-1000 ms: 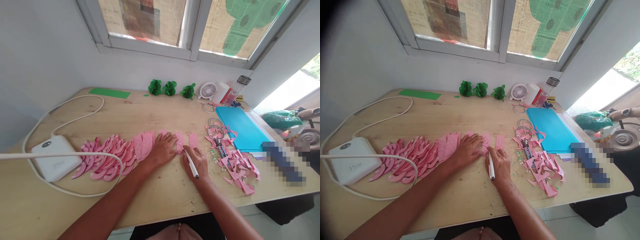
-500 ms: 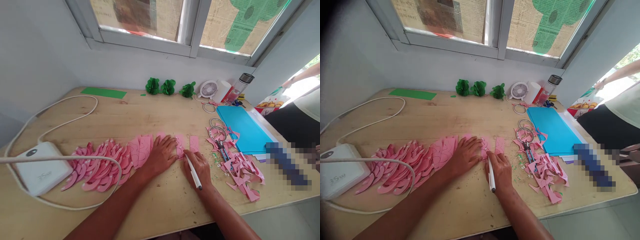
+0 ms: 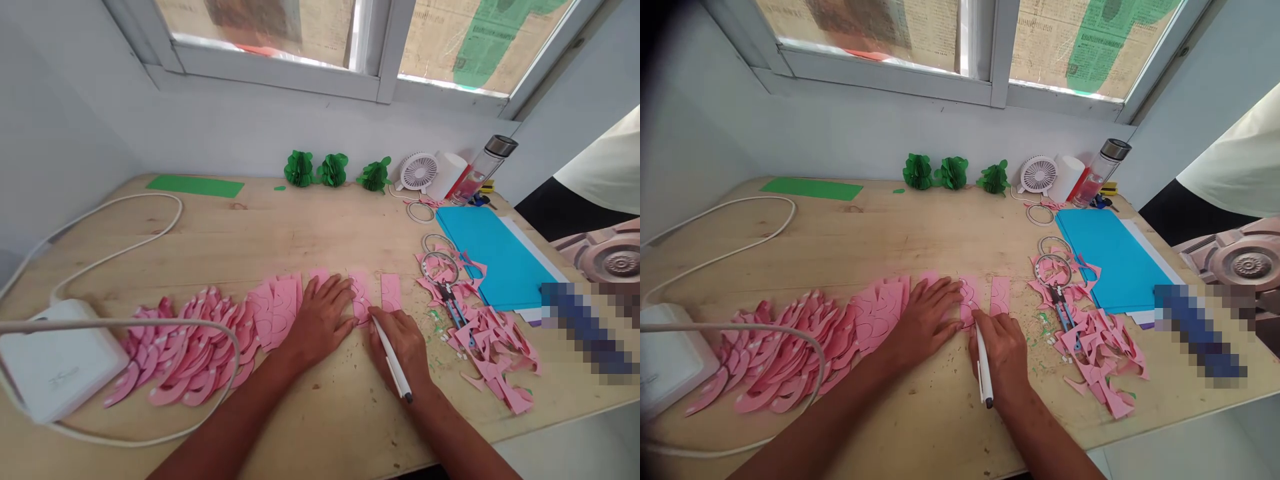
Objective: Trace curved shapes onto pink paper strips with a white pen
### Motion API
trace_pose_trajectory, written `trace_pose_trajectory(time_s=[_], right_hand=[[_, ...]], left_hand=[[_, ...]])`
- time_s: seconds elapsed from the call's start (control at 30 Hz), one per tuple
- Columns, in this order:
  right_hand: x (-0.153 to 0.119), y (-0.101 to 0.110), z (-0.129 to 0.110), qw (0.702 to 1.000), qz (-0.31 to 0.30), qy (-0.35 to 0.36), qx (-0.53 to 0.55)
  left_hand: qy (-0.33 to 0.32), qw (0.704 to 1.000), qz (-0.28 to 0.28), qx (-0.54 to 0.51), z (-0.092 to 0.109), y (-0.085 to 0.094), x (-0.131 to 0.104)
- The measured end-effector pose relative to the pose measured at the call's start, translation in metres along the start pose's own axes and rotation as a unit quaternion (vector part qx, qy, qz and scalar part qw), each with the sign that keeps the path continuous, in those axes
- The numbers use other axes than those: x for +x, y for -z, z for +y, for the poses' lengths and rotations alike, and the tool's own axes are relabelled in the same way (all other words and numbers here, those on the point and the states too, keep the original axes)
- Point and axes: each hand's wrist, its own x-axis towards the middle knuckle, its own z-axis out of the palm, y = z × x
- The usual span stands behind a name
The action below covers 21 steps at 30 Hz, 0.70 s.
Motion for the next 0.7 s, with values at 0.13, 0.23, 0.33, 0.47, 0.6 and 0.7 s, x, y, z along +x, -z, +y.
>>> trace_pose_trajectory(time_s=[0.13, 0.23, 0.33, 0.47, 0.6, 0.7], right_hand=[[0.001, 0.000, 0.000, 1.000, 0.001, -0.002, -0.001], [0.000, 0.000, 0.000, 1.000, -0.002, 0.000, -0.003], [0.001, 0.000, 0.000, 1.000, 0.001, 0.000, -0.008], [0.001, 0.000, 0.000, 1.000, 0.004, 0.003, -0.005], [0.002, 0.001, -0.001, 1.000, 0.002, -0.001, -0.003], [0.001, 0.000, -0.001, 1.000, 0.001, -0.004, 0.001]], left_hand=[[-0.004, 1.000, -0.008, 0.010, 0.002, 0.003, 0.001], [-0.009, 1.000, -0.010, 0.019, 0.001, 0.005, 0.001], [-0.018, 1.000, -0.009, 0.021, -0.001, 0.007, 0.001], [-0.028, 0.999, -0.014, 0.019, -0.004, 0.010, 0.001], [-0.033, 0.999, -0.026, 0.016, -0.007, 0.011, 0.001], [-0.033, 0.999, -0.035, 0.014, -0.009, 0.011, 0.001]])
